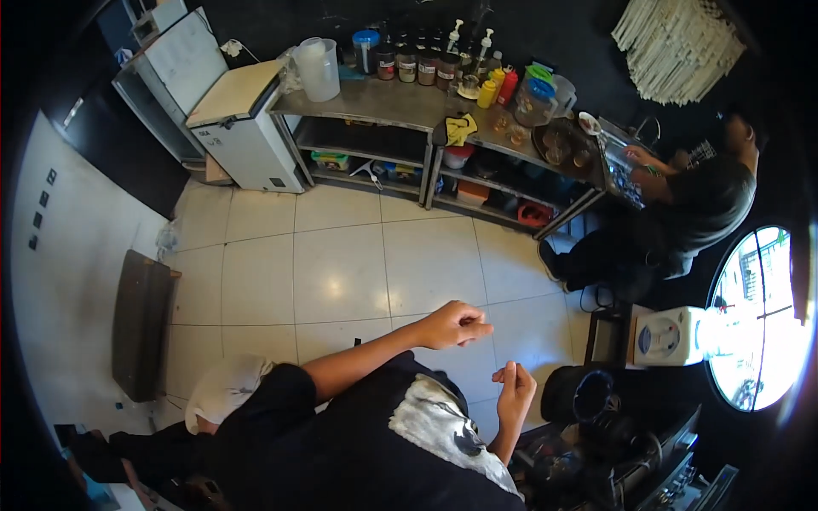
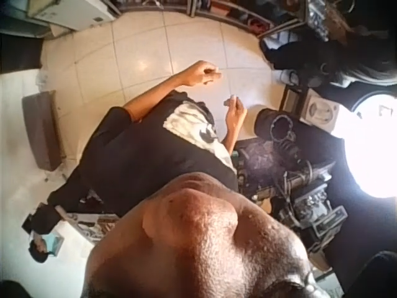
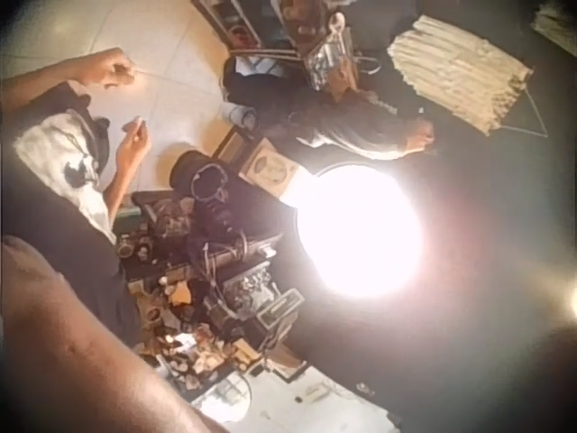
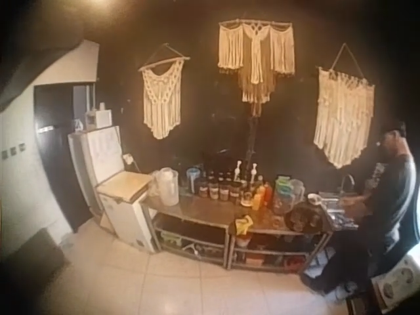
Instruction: Preparing and tasting coffee at a cafe workstation, including pouring water and stirring.
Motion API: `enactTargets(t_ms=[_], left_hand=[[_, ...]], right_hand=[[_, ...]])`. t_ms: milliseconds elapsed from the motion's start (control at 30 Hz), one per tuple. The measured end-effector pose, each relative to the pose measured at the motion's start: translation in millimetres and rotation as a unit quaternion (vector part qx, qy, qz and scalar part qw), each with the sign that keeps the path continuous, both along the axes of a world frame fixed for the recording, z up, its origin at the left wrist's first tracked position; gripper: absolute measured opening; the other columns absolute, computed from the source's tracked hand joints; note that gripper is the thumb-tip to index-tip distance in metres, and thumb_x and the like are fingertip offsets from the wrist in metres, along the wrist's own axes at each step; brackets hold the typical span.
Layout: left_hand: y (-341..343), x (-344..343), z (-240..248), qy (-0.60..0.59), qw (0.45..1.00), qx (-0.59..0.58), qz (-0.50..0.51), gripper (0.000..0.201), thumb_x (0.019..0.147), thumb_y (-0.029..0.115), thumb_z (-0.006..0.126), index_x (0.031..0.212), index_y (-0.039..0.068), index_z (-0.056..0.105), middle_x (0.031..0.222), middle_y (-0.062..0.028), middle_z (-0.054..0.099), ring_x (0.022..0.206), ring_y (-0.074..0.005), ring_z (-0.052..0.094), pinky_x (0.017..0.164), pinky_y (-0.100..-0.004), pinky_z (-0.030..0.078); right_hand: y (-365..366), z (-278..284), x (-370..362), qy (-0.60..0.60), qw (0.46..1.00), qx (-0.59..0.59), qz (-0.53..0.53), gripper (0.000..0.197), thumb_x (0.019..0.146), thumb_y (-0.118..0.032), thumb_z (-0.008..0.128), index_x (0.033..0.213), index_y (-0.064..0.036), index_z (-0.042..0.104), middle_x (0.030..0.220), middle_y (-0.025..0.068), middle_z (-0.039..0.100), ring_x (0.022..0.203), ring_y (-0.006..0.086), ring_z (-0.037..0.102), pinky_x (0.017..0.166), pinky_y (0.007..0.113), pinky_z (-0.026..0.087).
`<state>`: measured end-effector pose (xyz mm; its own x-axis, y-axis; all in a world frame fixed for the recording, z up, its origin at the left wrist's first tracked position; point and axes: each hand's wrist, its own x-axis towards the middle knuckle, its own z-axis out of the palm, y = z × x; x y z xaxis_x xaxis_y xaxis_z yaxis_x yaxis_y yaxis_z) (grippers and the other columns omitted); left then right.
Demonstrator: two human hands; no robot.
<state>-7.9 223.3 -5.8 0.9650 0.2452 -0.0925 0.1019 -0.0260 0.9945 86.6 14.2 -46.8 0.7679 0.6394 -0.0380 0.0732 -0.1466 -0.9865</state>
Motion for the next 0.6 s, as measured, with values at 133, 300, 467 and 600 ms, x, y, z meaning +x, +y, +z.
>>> enactTargets(t_ms=[133,300,467,600], left_hand=[[27.0,10.5,-29.9,-0.039,0.993,-0.032,0.109,0.032,0.097,0.026,0.058,0.076,0.003,0.056,0.068,0.0013,0.055,0.059,-0.0062,0.053,0.056,-0.0228,0.043],[63.2,25.9,-58.9,-0.001,0.989,-0.07,0.134,0.034,0.098,0.027,0.058,0.074,0.004,0.058,0.063,0.0013,0.056,0.053,-0.0046,0.051,0.051,-0.0215,0.039],[118.2,100.0,-62.6,-0.039,0.982,-0.049,0.178,0.029,0.097,0.026,0.059,0.08,0.002,0.059,0.062,0.0007,0.056,0.055,-0.0064,0.053,0.052,-0.0223,0.041],[162.7,152.8,-46.3,-0.015,0.981,-0.011,0.191,0.04,0.097,0.03,0.059,0.066,0.004,0.057,0.055,-0.0003,0.053,0.049,-0.0068,0.051,0.048,-0.0254,0.04]], right_hand=[[45.9,-27.0,55.4,-0.049,0.993,-0.022,0.106,0.029,0.098,-0.015,0.049,0.076,0.0022,0.055,0.064,0.0076,0.06,0.061,0.0133,0.056,0.061,0.03,0.044],[97.2,-52.9,112.4,-0.109,0.969,-0.077,0.21,0.018,0.092,-0.016,0.059,0.083,0.0001,0.058,0.067,0.0113,0.063,0.061,0.0198,0.062,0.059,0.032,0.045],[170.1,-36.3,189.0,-0.163,0.949,-0.105,0.249,0.031,0.093,-0.02,0.059,0.071,0.0019,0.057,0.065,0.0146,0.062,0.062,0.0242,0.063,0.058,0.034,0.045],[233.3,-34.2,264.2,-0.164,0.944,-0.099,0.267,0.031,0.093,-0.021,0.056,0.073,0.0022,0.057,0.066,0.0154,0.062,0.064,0.0254,0.063,0.06,0.035,0.046]])
